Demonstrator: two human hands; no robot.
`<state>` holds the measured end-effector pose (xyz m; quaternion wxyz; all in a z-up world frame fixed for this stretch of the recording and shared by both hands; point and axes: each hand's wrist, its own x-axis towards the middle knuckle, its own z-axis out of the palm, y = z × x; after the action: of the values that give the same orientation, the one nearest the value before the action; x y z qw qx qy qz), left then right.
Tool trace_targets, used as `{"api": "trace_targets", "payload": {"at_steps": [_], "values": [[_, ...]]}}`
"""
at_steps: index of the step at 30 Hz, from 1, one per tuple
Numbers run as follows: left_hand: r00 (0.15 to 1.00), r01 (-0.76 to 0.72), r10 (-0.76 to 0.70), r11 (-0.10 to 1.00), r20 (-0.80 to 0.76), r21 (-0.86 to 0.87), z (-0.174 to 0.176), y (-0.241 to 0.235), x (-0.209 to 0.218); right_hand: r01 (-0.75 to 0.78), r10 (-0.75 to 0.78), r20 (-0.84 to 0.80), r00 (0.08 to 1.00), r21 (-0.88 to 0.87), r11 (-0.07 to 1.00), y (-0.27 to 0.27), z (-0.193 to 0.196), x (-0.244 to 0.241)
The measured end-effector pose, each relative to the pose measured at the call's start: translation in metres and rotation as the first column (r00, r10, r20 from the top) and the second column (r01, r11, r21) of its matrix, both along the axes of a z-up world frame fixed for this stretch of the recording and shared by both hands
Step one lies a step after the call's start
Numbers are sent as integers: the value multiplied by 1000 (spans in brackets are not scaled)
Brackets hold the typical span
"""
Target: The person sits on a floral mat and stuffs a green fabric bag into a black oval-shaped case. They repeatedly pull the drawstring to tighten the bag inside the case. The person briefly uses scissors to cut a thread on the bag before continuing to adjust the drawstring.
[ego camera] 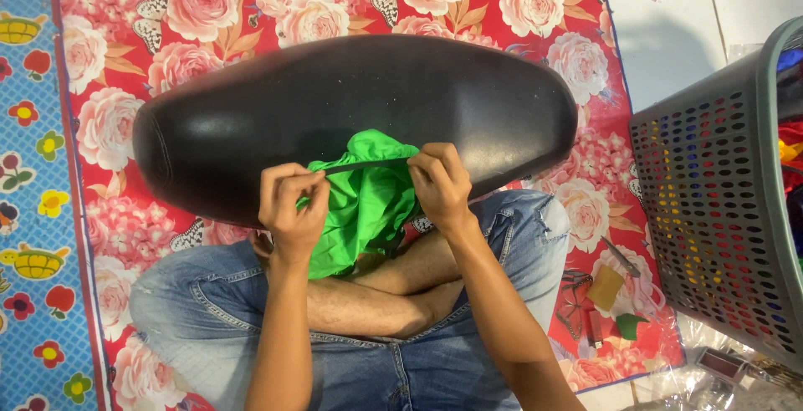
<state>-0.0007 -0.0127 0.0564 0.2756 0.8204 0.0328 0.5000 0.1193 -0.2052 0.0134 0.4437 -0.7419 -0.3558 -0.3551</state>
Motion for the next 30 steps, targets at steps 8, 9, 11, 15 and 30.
{"api": "trace_targets", "payload": {"at_steps": [8, 9, 11, 15, 30], "values": [[982, -103, 105, 994, 158, -23, -12, 10, 0, -1, -15, 101, 995, 163, 987, -5, -16, 7], [979, -100, 98, 995, 179, 2, -11, 11, 1, -7, -16, 121, 993, 187, 982, -6, -10, 8], [975, -100, 92, 995, 202, 26, -9, 12, 1, -16, -14, 142, 990, 210, 978, -7, -3, 13], [979, -65, 60, 998, 193, 19, -12, 9, 3, -23, -13, 143, 990, 246, 969, -11, -2, 17], [979, -64, 59, 998, 194, 19, -15, 8, 6, -73, 51, 85, 995, 281, 957, -7, 1, 12]]}}
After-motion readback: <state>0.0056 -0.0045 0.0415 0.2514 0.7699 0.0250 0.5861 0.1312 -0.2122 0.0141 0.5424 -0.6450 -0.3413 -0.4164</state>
